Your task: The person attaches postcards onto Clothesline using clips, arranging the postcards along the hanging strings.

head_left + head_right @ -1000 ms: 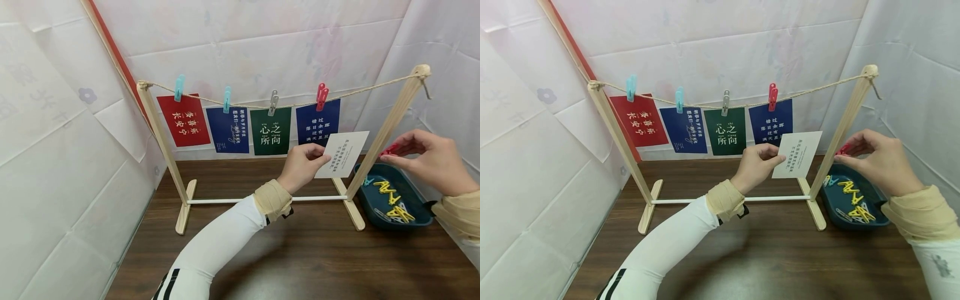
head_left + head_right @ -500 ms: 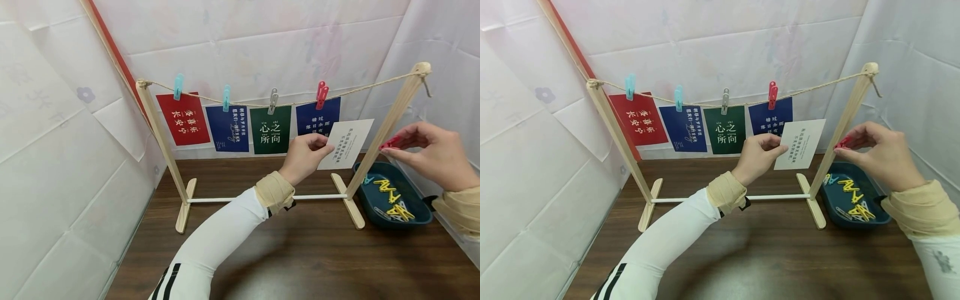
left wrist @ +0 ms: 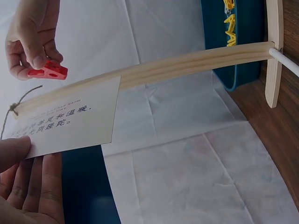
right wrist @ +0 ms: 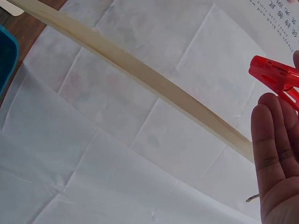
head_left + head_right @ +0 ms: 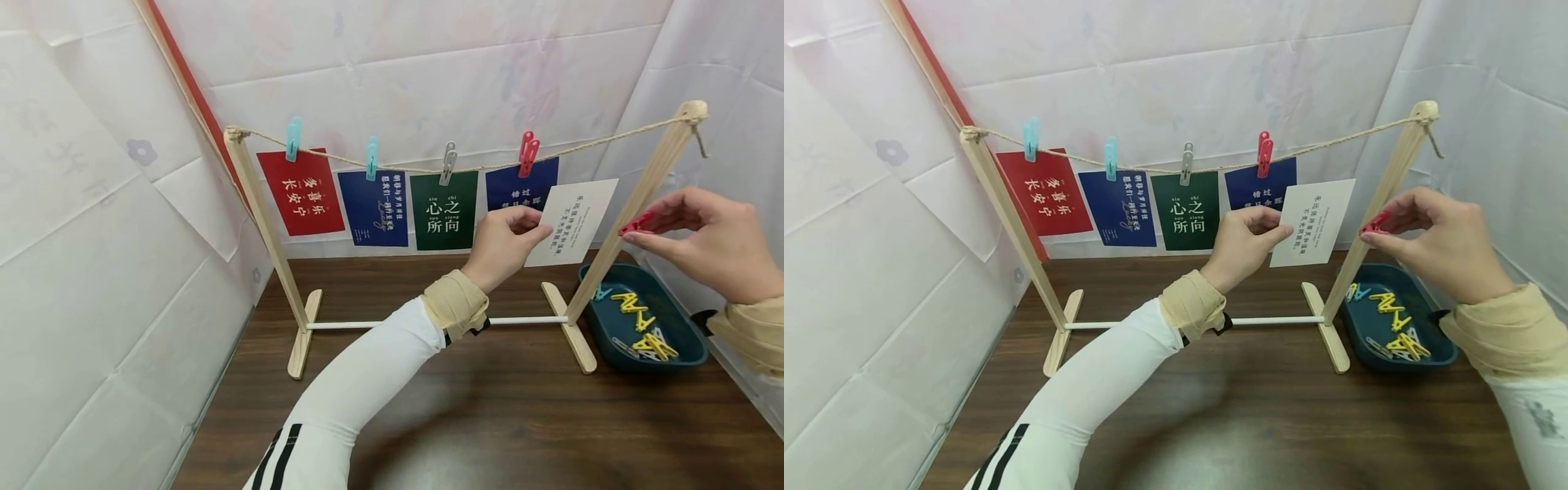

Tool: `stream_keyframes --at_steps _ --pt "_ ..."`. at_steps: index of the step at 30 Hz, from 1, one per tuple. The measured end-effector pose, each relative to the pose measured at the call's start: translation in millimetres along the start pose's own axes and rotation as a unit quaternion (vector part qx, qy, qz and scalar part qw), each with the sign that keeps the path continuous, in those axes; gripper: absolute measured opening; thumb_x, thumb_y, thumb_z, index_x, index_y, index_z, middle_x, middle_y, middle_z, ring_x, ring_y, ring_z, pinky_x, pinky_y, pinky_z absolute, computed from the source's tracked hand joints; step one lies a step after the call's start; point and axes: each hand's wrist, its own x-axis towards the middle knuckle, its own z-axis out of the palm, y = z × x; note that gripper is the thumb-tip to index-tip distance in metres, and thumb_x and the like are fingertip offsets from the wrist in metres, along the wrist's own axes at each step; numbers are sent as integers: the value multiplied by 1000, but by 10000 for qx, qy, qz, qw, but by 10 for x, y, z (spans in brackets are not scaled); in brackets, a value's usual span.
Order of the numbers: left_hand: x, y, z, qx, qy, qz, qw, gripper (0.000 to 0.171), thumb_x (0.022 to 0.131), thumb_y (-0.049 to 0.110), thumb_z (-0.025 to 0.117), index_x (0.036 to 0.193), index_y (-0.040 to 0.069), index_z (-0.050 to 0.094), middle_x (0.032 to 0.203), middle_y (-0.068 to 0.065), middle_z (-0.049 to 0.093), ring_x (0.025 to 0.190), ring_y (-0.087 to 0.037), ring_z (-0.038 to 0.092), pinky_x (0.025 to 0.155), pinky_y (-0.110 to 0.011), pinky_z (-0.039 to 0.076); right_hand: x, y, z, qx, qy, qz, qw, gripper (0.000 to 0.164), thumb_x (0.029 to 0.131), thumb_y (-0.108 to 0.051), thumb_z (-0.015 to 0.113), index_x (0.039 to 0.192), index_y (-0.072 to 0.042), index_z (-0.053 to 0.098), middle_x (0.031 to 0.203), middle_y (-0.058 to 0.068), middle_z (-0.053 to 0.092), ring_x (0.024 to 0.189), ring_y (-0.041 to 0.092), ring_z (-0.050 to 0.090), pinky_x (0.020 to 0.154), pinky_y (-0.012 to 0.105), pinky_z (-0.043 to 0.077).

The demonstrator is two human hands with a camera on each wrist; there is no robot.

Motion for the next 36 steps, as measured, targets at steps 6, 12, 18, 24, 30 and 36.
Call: stream_keyframes --at_steps 6,12,18,24,30,36 --pt "30 6 2 92 60 77 9999 16 102 11 78 112 -1 80 103 -13 82 80 2 64 74 -9 52 49 -37 -24 178 116 -79 9997 33 83 15 86 110 9 67 103 39 71 77 -31 44 74 -7 35" --pt "33 15 -2 24 51 80 10000 16 102 11 77 112 -1 79 104 -14 81 81 0 65 75 -9 53 115 -82 -66 218 301 -169 9992 32 84 15 85 111 10 67 93 -2 78 78 -30 46 76 -7 35" --pt "67 38 6 41 80 34 10000 17 102 11 77 113 -1 79 104 -13 81 82 0 65 75 -9 53 186 -156 -127 427 556 93 9975 31 91 9 82 117 11 66 89 -49 49 79 -28 48 79 -7 35" --pt "98 47 26 71 123 43 9999 17 102 12 77 113 -1 79 104 -13 81 82 -1 66 76 -8 53 252 -220 -180 697 847 152 9938 19 97 -2 80 108 -13 69 91 -45 54 82 -23 52 83 -5 38" --pt "125 50 41 65 153 20 9999 17 102 12 78 113 -1 79 104 -12 81 82 -1 67 76 -8 52 301 -262 -231 873 1004 96 9911 46 99 -5 78 108 -45 58 94 -41 55 86 -18 53 89 -1 40" --pt "143 69 58 -11 112 13 9999 17 102 12 78 113 0 80 104 -12 81 82 0 66 75 -9 53 358 -310 -254 806 1046 325 9907 43 100 -5 77 108 -43 59 95 -39 52 89 -15 50 89 2 39"
